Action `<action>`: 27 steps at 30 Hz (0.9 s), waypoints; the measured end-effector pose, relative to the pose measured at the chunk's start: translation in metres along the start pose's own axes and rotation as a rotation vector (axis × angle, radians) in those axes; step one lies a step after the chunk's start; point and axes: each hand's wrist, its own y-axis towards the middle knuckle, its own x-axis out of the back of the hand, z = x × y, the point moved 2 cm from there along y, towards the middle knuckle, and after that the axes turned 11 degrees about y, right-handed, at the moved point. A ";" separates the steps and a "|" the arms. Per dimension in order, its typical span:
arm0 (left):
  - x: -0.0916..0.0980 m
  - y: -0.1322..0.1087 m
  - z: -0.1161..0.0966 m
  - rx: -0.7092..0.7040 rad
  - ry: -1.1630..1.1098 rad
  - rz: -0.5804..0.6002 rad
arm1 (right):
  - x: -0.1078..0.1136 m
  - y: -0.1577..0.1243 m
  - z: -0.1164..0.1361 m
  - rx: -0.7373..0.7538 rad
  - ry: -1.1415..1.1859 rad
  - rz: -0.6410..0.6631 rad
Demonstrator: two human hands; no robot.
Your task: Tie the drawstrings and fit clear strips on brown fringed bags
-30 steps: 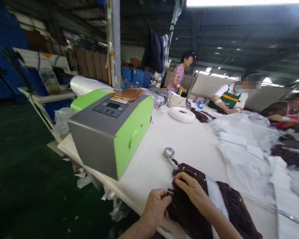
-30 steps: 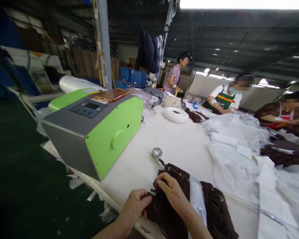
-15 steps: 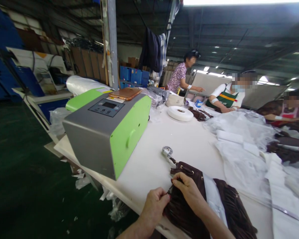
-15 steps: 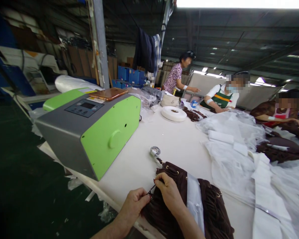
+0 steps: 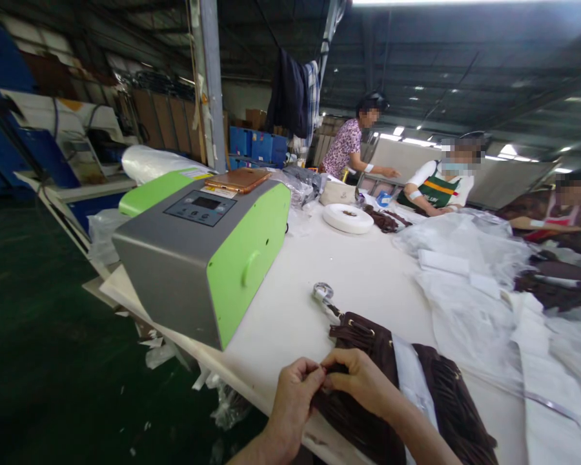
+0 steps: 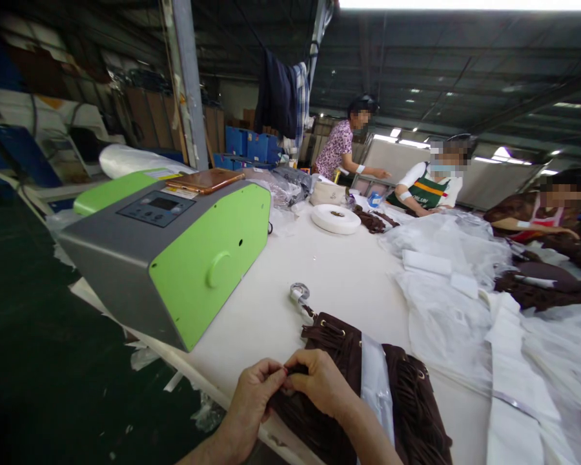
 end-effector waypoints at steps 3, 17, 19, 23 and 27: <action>0.001 -0.001 0.002 0.023 0.025 0.022 | 0.000 0.003 -0.003 -0.024 0.101 -0.057; 0.006 -0.005 0.007 -0.002 0.036 -0.035 | -0.001 -0.004 -0.001 -0.001 -0.110 0.021; 0.005 -0.006 0.002 -0.032 0.027 -0.034 | -0.003 -0.005 0.000 0.000 -0.191 0.033; 0.005 -0.006 0.002 -0.001 -0.023 -0.014 | -0.005 -0.002 -0.002 -0.041 -0.039 -0.020; 0.008 -0.006 0.015 0.018 0.000 0.056 | -0.003 0.001 -0.001 -0.063 0.099 -0.156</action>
